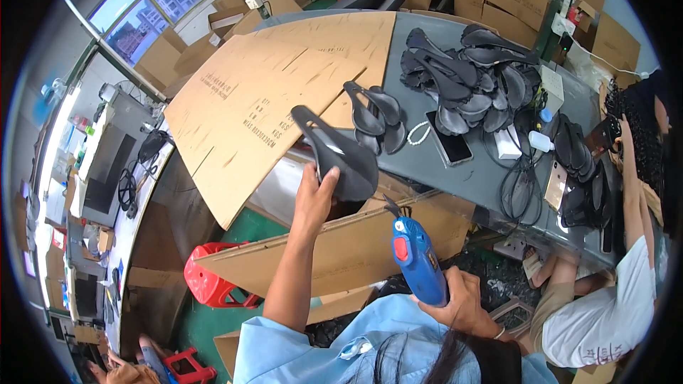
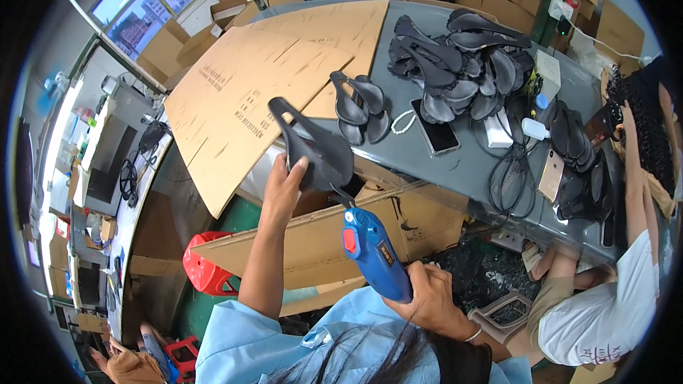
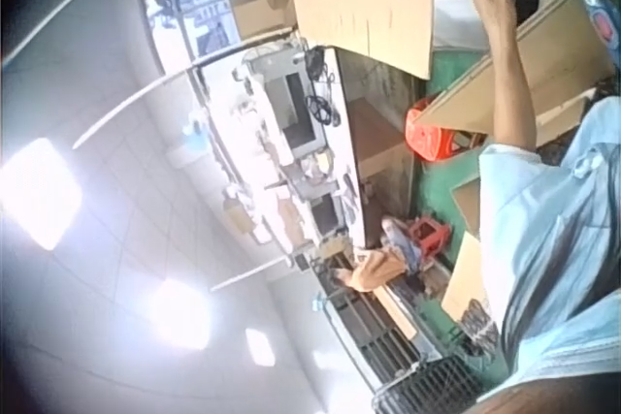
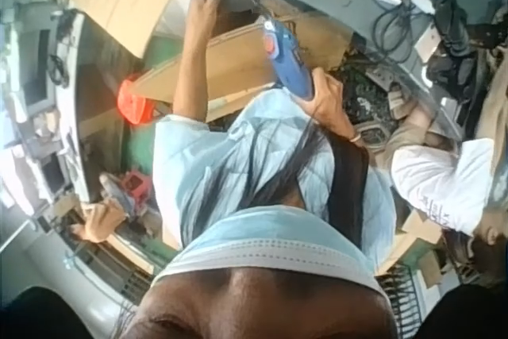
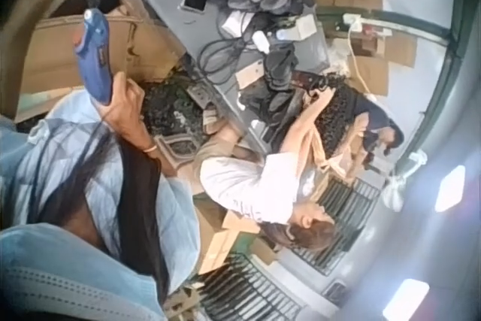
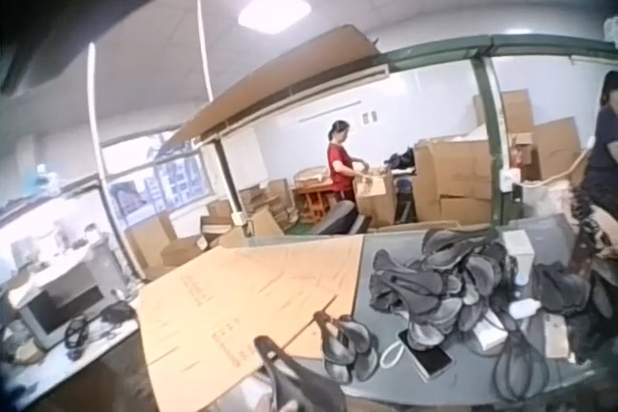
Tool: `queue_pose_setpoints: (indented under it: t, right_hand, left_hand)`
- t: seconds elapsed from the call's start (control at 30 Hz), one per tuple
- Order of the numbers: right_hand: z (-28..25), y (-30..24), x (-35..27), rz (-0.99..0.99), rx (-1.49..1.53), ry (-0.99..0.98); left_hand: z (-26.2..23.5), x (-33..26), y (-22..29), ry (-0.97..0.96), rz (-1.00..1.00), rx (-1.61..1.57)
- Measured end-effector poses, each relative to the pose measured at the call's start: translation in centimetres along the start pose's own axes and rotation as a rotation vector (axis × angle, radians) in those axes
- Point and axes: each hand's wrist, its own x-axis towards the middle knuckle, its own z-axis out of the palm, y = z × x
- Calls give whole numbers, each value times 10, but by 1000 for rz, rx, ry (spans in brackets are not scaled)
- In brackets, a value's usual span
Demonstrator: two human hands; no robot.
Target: Apply hot glue to the underside of bicycle seat frames to secure the covers/cushions.
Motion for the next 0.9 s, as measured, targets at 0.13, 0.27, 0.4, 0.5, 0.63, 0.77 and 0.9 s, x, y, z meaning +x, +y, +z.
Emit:
queue_pose_setpoints:
  t: [0.13, 0.27, 0.4, 0.5, 0.63, 0.77, 0.9]
  right_hand:
    - [-8, 13, -7, 121, 30, 32]
    - [-25, 17, -6, 282, 1, -6]
    - [-38, 31, -5, 361, 55, -1]
    - [-48, 43, -7, 431, 31, -24]
    - [-57, 54, -4, 471, -17, -20]
    - [-66, 65, -3, 534, 41, -2]
    - [-76, 67, -2, 853, 268, -146]
  left_hand:
    - [41, 81, -10, -47, -111, -128]
    - [76, 159, -40, -64, -150, -167]
    - [108, 200, -97, 422, 101, 765]
    - [156, 192, -55, 540, 415, 677]
    - [235, 209, -6, 92, 301, 264]
    - [321, 236, 47, -48, 146, -31]
    - [362, 268, 80, -128, -178, 74]
